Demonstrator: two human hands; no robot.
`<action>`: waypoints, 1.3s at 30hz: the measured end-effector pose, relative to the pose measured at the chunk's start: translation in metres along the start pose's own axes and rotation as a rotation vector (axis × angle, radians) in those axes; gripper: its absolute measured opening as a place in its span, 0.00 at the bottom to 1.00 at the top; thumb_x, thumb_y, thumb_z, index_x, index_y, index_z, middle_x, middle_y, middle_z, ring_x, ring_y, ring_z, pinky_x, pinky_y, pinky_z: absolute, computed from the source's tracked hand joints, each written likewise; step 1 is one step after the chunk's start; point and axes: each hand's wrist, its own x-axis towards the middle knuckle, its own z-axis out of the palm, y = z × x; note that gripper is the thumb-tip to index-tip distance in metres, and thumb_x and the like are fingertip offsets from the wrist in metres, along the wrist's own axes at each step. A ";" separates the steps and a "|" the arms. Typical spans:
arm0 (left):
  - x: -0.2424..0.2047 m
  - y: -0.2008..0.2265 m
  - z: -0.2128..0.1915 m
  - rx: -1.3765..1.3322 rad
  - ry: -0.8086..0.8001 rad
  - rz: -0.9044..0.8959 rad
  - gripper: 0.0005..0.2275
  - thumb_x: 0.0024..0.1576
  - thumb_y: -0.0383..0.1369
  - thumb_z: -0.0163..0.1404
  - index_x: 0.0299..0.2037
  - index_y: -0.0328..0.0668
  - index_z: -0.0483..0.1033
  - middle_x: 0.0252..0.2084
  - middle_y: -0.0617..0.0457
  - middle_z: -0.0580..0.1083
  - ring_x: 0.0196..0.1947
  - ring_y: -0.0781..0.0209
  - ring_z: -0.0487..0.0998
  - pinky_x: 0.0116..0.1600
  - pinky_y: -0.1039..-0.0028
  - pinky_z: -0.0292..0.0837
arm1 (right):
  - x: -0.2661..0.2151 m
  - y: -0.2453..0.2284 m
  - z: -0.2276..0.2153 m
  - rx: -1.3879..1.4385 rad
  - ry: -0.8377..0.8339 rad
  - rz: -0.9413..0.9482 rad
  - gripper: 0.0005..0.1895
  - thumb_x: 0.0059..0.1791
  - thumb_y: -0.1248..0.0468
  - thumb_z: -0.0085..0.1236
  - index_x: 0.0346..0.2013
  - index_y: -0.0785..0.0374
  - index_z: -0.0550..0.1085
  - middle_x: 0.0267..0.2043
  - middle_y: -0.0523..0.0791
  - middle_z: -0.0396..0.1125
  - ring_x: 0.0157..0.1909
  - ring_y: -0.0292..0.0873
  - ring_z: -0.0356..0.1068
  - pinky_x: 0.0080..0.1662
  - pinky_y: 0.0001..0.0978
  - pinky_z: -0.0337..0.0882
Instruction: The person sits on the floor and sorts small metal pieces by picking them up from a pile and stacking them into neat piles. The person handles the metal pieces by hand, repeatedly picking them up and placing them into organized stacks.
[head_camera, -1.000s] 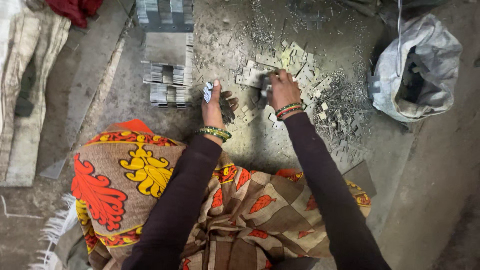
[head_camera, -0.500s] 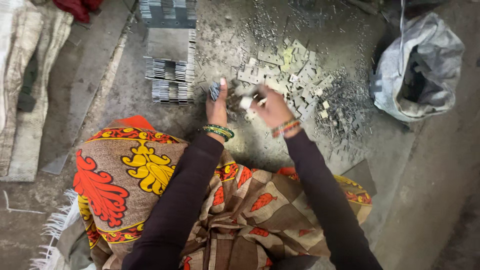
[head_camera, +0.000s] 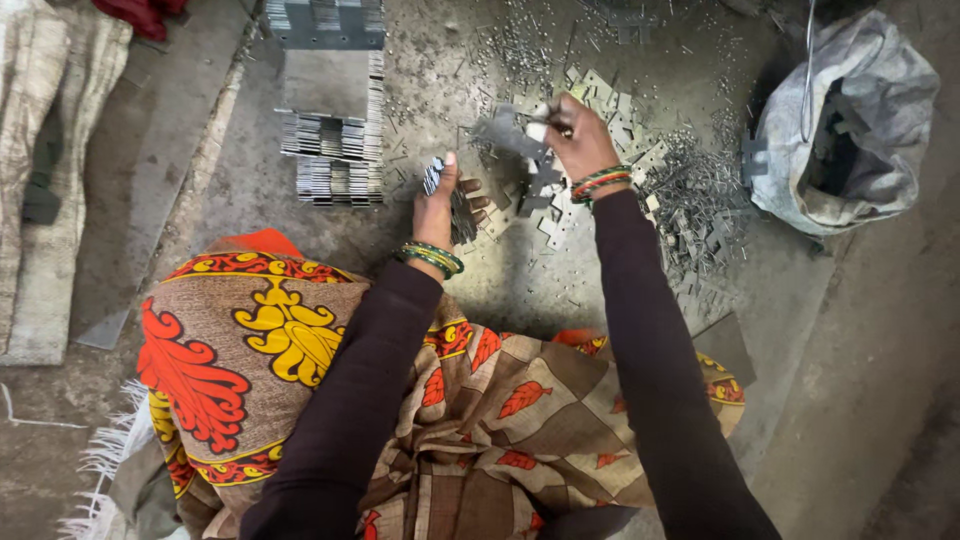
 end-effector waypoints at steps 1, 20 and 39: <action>-0.003 0.001 0.000 -0.028 -0.083 -0.059 0.28 0.56 0.56 0.54 0.48 0.32 0.75 0.36 0.44 0.80 0.28 0.52 0.84 0.30 0.65 0.82 | -0.003 -0.004 -0.007 0.093 -0.076 0.076 0.10 0.53 0.69 0.61 0.48 0.59 0.74 0.49 0.47 0.76 0.52 0.47 0.77 0.54 0.41 0.76; -0.005 0.003 -0.001 -0.070 -0.197 -0.086 0.22 0.55 0.48 0.59 0.47 0.37 0.74 0.38 0.47 0.78 0.35 0.52 0.81 0.37 0.62 0.80 | -0.071 -0.025 -0.022 -0.213 -0.162 0.304 0.11 0.51 0.62 0.60 0.48 0.61 0.75 0.39 0.47 0.76 0.38 0.44 0.76 0.44 0.41 0.77; -0.027 0.003 0.011 0.036 -0.282 -0.082 0.17 0.57 0.41 0.60 0.51 0.40 0.78 0.45 0.54 0.80 0.42 0.61 0.82 0.47 0.68 0.80 | -0.108 0.029 0.072 -0.350 0.158 0.443 0.17 0.52 0.53 0.57 0.47 0.62 0.79 0.45 0.54 0.74 0.46 0.56 0.75 0.48 0.47 0.75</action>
